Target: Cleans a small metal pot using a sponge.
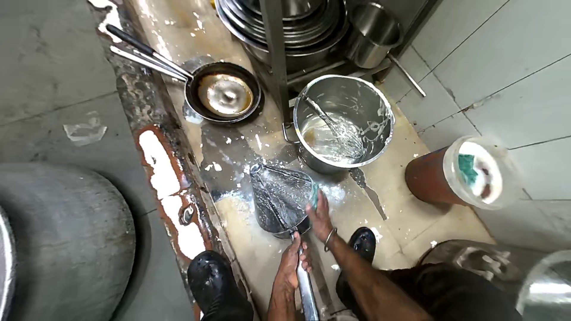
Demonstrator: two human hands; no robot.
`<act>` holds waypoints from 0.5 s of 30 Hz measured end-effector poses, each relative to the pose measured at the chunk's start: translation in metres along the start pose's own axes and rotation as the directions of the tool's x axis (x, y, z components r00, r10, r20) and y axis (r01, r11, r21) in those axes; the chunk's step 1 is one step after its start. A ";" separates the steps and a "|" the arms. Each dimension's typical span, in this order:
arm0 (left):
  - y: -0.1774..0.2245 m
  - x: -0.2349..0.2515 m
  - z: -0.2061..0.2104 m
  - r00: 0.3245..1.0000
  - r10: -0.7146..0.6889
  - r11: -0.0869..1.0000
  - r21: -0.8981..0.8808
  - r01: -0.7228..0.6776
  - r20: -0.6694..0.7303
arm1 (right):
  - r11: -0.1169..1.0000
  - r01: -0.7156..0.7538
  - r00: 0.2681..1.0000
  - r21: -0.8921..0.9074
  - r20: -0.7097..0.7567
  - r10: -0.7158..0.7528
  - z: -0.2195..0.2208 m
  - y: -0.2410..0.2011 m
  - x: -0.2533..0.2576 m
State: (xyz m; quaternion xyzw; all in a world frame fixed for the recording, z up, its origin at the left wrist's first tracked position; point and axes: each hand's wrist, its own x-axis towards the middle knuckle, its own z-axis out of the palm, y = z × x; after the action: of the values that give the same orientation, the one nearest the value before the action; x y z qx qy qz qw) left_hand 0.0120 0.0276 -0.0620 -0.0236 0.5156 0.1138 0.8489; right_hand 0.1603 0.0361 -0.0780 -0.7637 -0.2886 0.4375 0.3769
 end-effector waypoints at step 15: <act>0.033 -0.039 0.022 0.965 0.229 0.968 0.137 -0.211 -0.128 | 0.695 0.455 0.874 -0.557 0.429 -0.228 0.018 -0.063 -0.001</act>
State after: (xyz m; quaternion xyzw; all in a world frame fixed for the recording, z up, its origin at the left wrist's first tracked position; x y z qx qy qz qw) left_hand 0.0066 0.0563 -0.0145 0.0779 0.5803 0.1737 0.7918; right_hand 0.1370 0.0761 -0.0312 -0.6936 -0.6173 0.3531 0.1149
